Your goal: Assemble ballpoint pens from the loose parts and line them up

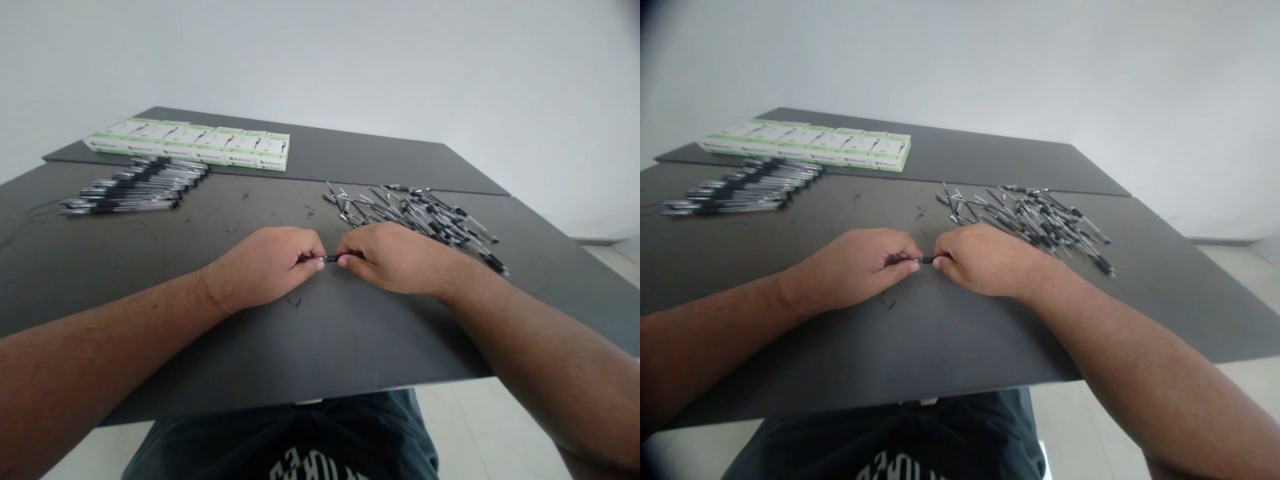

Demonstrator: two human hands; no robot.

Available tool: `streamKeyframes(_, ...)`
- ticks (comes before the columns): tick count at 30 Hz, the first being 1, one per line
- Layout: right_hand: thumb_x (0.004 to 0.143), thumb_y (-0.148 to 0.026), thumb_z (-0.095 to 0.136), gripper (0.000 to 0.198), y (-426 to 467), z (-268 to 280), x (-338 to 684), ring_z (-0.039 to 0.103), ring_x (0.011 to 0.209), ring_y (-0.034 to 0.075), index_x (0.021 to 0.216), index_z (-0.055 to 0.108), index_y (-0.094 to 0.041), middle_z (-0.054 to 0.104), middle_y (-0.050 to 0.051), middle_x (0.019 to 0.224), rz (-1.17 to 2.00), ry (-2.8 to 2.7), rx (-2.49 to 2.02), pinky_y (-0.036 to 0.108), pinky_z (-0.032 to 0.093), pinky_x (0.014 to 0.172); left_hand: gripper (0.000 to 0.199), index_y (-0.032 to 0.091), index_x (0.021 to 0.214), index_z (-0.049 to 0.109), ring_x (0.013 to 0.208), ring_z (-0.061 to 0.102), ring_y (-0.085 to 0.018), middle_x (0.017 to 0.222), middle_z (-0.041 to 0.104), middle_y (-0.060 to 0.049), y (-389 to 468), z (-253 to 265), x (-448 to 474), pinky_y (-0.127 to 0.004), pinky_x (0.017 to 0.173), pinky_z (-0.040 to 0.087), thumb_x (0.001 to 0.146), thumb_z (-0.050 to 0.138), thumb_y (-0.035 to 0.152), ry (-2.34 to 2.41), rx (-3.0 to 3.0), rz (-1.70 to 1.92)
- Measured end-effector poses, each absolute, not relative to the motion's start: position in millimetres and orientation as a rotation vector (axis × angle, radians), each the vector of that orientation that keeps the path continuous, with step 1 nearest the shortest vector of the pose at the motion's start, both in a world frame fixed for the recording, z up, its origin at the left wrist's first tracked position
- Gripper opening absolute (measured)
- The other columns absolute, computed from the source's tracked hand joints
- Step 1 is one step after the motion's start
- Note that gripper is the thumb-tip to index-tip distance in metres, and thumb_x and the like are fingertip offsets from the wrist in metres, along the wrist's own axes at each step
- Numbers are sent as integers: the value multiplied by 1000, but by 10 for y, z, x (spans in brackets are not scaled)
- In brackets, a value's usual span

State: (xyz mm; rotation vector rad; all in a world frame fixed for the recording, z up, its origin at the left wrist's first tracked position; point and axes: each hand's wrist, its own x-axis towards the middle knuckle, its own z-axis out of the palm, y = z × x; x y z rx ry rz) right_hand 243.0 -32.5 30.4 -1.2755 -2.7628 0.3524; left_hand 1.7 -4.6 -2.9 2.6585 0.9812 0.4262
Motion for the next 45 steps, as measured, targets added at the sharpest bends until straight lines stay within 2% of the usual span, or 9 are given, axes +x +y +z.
streamKeyframes(5,95,-29,65,17,-320,286,2448,65,77,17,108,70,-19,75,3,88,375,-2679,-1325,29,38,69,22,23,100,74,84,70,-21,91,78,-2,-41,-37,14,-32,76,47,98,57,37,982,2657,413)
streamKeyframes(8,97,-30,62,15,-321,290,2442,64,77,18,102,71,-19,74,4,87,339,-2723,-1321,29,37,69,22,23,100,74,84,70,-21,91,78,-2,-41,-38,15,-32,75,46,98,57,37,971,2654,418)
streamKeyframes(12,103,-28,53,22,-327,302,2426,66,84,20,102,72,-17,76,7,94,333,-2777,-1278,31,39,75,21,23,100,73,84,70,-21,91,78,-1,-41,-36,13,-32,75,45,97,57,37,969,2656,428)
streamKeyframes(19,94,-29,66,15,-323,293,2436,64,76,17,105,71,-20,74,2,87,372,-2692,-1337,29,37,68,20,23,99,73,82,69,-21,90,77,-1,-43,-21,12,-32,74,45,97,58,36,973,2648,405)
streamKeyframes(26,102,-28,55,21,-322,297,2423,65,83,20,102,73,-18,76,6,92,349,-2760,-1282,31,40,75,22,23,100,74,83,70,-21,91,77,-1,-41,-30,14,-32,74,45,97,57,37,968,2649,418)
streamKeyframes(32,94,-30,66,16,-321,279,2445,64,77,18,105,71,-20,74,2,87,378,-2688,-1329,28,37,69,21,23,99,74,82,70,-21,90,77,-2,-47,-17,21,-32,73,45,97,57,36,972,2644,412)
streamKeyframes(35,97,-29,62,14,-322,294,2439,64,79,18,102,71,-19,74,4,88,342,-2733,-1316,29,37,70,21,23,99,74,84,70,-21,91,78,-2,-49,-17,23,-32,74,45,97,57,36,973,2646,406)
streamKeyframes(39,102,-28,53,23,-325,312,2418,65,84,20,102,73,-17,76,7,94,338,-2782,-1280,31,40,77,21,23,99,73,83,70,-21,90,78,-2,-49,-24,20,-32,73,45,97,57,36,978,2649,412)
streamKeyframes(45,96,-30,65,18,-322,283,2440,66,80,18,108,73,-20,76,3,91,380,-2689,-1326,29,39,71,21,24,98,73,83,70,-21,90,77,-1,-38,-36,13,-32,74,45,97,57,36,962,2651,419)
